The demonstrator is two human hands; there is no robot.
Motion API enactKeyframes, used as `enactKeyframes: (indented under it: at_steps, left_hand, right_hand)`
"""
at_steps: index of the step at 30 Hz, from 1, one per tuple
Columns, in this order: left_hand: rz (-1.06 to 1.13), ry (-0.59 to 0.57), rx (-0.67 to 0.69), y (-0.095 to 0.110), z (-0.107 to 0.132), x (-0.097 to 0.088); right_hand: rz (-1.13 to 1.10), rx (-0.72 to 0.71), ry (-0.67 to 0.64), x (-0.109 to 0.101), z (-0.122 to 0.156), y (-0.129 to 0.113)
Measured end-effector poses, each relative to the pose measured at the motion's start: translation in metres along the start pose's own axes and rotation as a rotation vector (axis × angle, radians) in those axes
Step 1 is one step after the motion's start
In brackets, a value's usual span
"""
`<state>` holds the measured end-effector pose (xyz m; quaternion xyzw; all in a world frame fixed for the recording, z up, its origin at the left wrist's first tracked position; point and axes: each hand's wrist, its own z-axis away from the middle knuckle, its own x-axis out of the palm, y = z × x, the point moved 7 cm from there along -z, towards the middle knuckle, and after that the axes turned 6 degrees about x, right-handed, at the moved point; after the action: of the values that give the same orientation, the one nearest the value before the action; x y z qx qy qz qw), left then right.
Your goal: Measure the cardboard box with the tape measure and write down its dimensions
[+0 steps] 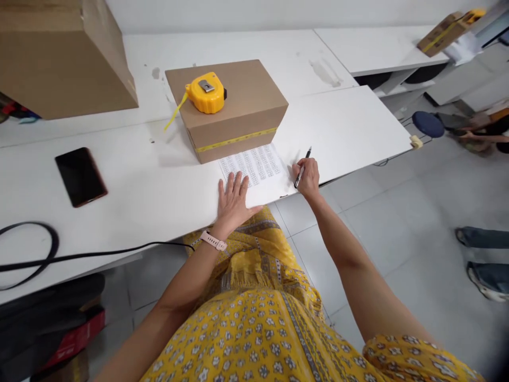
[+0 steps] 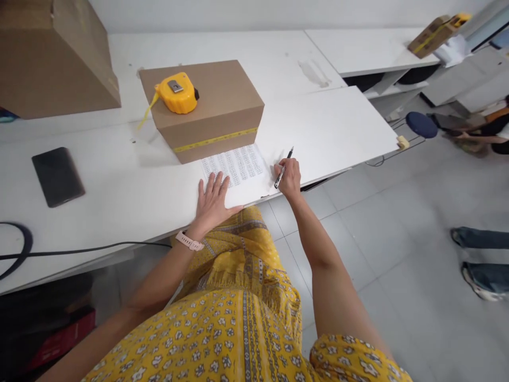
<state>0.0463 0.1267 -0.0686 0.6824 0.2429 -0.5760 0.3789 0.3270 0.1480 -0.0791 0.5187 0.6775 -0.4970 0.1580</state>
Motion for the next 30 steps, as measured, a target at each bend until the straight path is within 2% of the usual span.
enactKeyframes:
  at_steps: [13,18,22,25,27,30]
  left_hand:
    - [-0.050,-0.059,-0.049,-0.001,-0.002,0.003]
    - [-0.076,-0.041,-0.065,0.001,-0.001,0.000]
    - [-0.090,-0.028,-0.070,0.003,0.000,-0.002]
    - [-0.095,-0.037,-0.073,0.003,0.000,-0.001]
    - [-0.098,-0.036,-0.073,0.002,0.000,-0.001]
    - [-0.081,-0.011,-0.066,0.005,0.003,-0.001]
  right_hand:
    - [-0.070,0.014,-0.036,-0.006,0.000,-0.003]
    - [-0.334,0.028,-0.031,-0.018,0.001,-0.004]
    - [-0.620,0.210,-0.010,-0.031,0.009,-0.007]
    - [-0.774,0.317,-0.170,-0.020,0.021,-0.031]
    - [-0.852,0.322,-0.297,-0.006,0.027,-0.054]
    - [-0.914,0.307,-0.369,0.013,0.029,-0.080]
